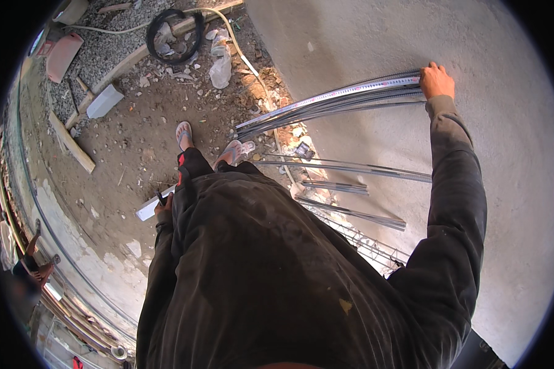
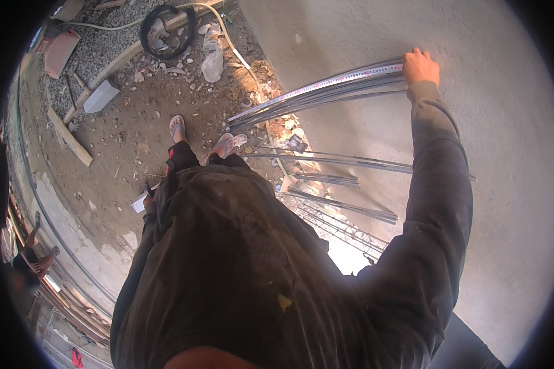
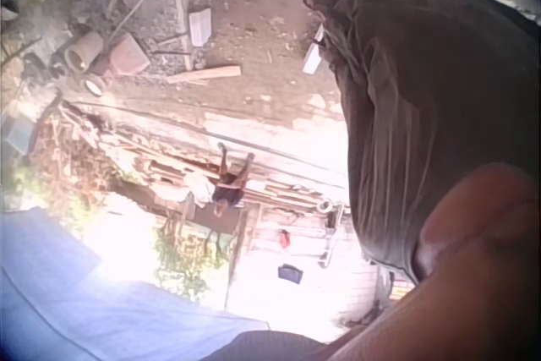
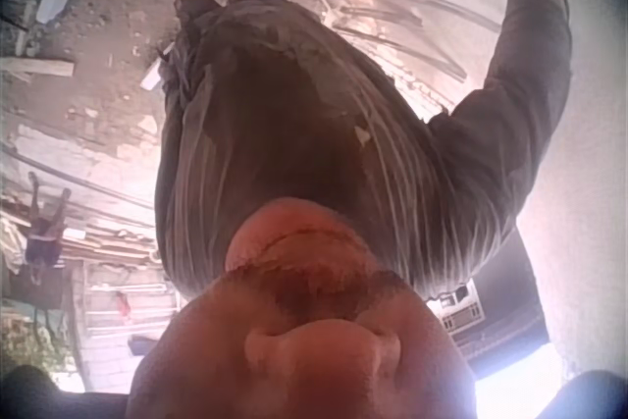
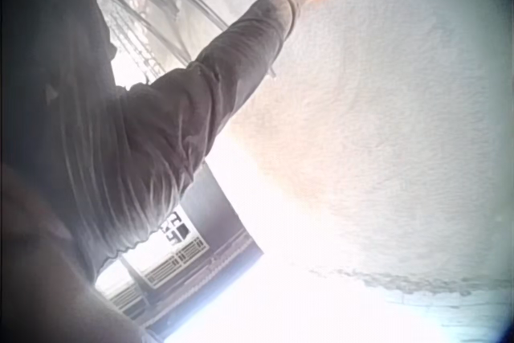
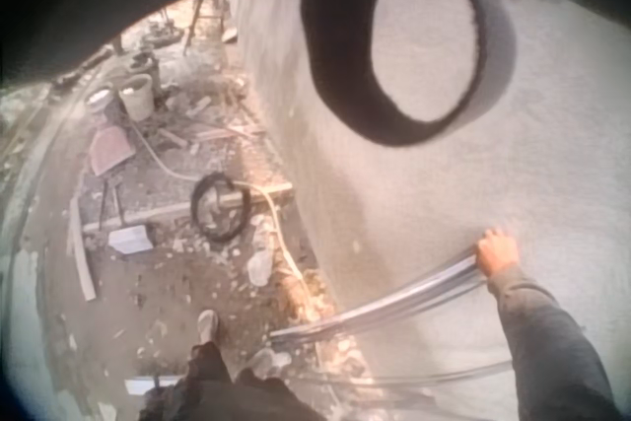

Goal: The person measures and arranges steel rebar rods on a construction site. They use a tape measure to check lengths and then assemble the rods into a rectangular cage structure using wire ties and pliers. The person works on the ground, manipulating the metal components to form a structural unit.

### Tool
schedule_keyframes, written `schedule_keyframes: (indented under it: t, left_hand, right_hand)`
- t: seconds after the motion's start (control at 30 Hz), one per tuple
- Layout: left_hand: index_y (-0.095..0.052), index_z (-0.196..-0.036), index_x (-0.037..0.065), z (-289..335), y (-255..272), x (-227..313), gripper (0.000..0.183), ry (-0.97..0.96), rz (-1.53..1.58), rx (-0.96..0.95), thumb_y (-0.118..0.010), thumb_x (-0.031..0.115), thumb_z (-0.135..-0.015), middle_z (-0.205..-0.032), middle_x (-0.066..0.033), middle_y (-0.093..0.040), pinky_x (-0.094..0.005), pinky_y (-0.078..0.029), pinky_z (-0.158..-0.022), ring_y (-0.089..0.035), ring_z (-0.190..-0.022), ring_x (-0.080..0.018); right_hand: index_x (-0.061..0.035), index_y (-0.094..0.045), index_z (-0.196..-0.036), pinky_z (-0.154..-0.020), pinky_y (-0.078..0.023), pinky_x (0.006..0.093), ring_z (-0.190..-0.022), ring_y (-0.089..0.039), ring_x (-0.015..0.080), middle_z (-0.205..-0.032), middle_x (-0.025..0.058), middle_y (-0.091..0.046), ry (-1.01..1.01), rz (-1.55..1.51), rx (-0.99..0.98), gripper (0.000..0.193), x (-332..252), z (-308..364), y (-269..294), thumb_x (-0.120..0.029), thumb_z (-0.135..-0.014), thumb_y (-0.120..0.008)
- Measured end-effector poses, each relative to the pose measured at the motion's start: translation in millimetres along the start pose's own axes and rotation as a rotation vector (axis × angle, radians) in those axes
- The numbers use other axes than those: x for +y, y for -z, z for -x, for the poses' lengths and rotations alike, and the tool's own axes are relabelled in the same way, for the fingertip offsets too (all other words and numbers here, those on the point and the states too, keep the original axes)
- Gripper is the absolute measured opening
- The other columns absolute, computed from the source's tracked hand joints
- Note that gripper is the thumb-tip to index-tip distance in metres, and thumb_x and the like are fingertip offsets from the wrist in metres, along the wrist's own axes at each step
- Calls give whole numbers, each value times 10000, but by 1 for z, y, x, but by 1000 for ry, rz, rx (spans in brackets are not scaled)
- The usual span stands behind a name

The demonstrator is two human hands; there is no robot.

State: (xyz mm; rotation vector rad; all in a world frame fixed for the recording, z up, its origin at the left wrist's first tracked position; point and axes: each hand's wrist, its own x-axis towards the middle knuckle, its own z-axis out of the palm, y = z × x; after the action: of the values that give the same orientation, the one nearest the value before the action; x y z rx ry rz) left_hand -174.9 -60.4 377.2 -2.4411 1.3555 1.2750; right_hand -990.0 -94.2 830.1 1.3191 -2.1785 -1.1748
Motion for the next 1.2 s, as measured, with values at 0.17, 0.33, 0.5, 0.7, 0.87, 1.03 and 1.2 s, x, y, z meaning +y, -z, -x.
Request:
schedule_keyframes:
  t: [0.17, 0.33, 0.5, 0.7, 0.87, 1.03, 1.2]
  left_hand:
    - [-778, -966, 33, 19, 15, 30, 681, -26, -28, 7, -749, 673, -735, -863, -134, -754, -407, -537, -806, -721, -850, -286]
    - [-778, -971, 38, 19, 13, 24, 686, -36, -26, 28, -744, 681, -734, -870, -133, -755, -405, -540, -810, -722, -855, -287]
    - [-778, -1006, 68, -13, -7, -27, 669, -87, 8, -23, -752, 677, -728, -896, -135, -756, -404, -542, -826, -724, -882, -289]
    - [-734, -1079, 45, -30, -15, -46, 648, -32, 5, -49, -774, 582, -720, -988, -141, -748, -395, -545, -789, -719, -913, -269]
    - [-731, -1045, -2, -24, -13, -30, 637, -45, 17, -27, -811, 531, -706, -952, -175, -746, -429, -541, -759, -724, -871, -290]
    - [-779, -990, 66, -26, -9, -24, 794, -43, -161, -10, -691, 793, -686, -880, -136, -754, -417, -544, -810, -727, -874, -309]
    - [-780, -970, 59, -15, -3, -8, 792, -85, -106, -21, -694, 793, -685, -857, -135, -752, -414, -543, -787, -726, -844, -298]
  right_hand:
    - [-142, -735, -1046, -866, -571, 400, -1113, -629, 237, -1149, 40, -652, -9, -15, -4, 178, -1, -2, -1, -159, -936, -597]
    - [-149, -741, -1023, -860, -571, 408, -1106, -629, 244, -1134, 40, -653, -11, -30, 17, 177, 0, -3, -2, -159, -926, -593]
    - [-159, -755, -977, -840, -576, 424, -1080, -638, 266, -1097, 47, -657, 16, -48, 69, 184, 2, -7, -8, -167, -908, -585]
    - [-161, -755, -981, -838, -576, 424, -1073, -641, 269, -1096, 49, -658, 4, -42, 78, 174, 2, -6, -10, -173, -902, -600]
    - [-168, -756, -997, -833, -577, 423, -1070, -642, 269, -1102, 44, -658, 16, -59, 49, 176, 4, -2, -3, -175, -894, -612]
    - [-164, -737, -1013, -846, -565, 410, -1101, -632, 245, -1122, 22, -661, 0, -68, 38, 159, 1, -2, 1, -179, -920, -609]
    - [-185, -755, -1024, -855, -575, 418, -1095, -636, 266, -1119, 46, -658, 6, -51, 37, 209, 2, -3, -2, -165, -926, -571]
